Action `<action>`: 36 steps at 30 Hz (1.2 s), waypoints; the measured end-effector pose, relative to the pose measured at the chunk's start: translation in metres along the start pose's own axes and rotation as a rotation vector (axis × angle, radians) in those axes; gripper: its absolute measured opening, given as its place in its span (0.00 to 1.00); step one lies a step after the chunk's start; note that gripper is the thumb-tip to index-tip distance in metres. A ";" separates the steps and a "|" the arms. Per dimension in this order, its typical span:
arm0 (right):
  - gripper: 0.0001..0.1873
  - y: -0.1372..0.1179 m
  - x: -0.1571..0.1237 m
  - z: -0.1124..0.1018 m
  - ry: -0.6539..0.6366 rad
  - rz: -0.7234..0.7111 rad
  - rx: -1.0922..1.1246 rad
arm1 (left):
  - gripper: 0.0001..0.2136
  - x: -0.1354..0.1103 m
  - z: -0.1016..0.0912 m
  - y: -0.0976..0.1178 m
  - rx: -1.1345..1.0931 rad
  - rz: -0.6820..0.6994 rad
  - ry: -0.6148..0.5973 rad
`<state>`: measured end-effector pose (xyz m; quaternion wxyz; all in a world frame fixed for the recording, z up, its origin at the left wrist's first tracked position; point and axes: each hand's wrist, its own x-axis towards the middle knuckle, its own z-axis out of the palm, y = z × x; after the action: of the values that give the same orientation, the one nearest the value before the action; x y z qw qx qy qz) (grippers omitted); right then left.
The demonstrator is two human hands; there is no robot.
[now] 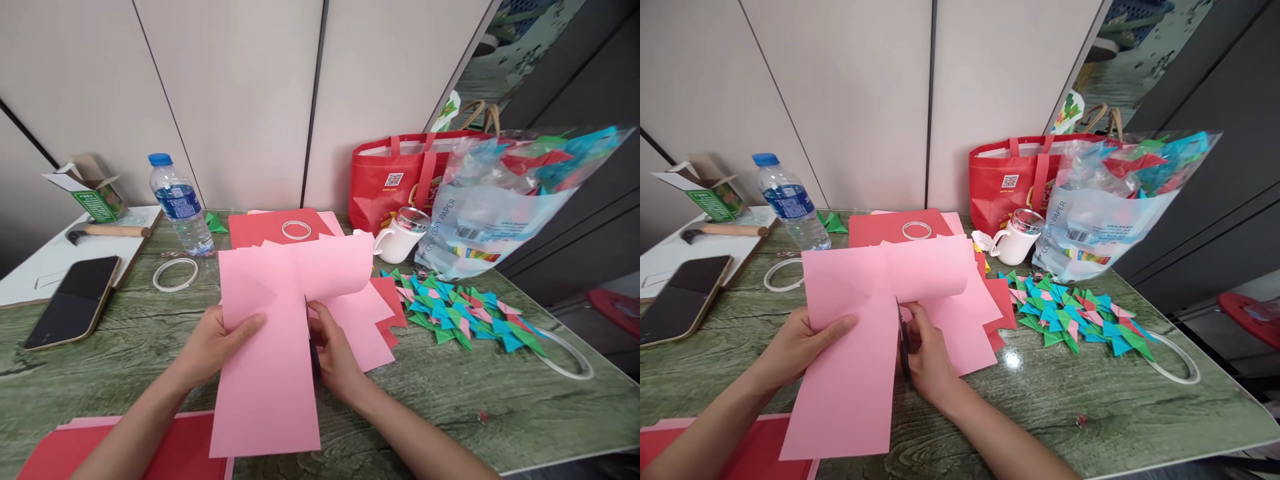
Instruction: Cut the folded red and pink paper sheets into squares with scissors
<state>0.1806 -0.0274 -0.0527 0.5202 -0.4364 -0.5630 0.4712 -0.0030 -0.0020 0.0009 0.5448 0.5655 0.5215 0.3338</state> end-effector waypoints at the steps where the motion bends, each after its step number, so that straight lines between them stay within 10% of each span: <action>1: 0.22 0.000 0.000 0.000 -0.006 0.002 0.009 | 0.11 0.000 0.000 0.002 0.014 0.004 -0.006; 36: 0.11 0.004 0.000 0.004 -0.030 0.055 0.274 | 0.13 -0.001 0.004 0.003 0.070 -0.005 -0.031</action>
<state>0.1763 -0.0273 -0.0572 0.5533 -0.3693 -0.4891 0.5641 0.0009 -0.0037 0.0033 0.5336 0.5881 0.5257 0.3051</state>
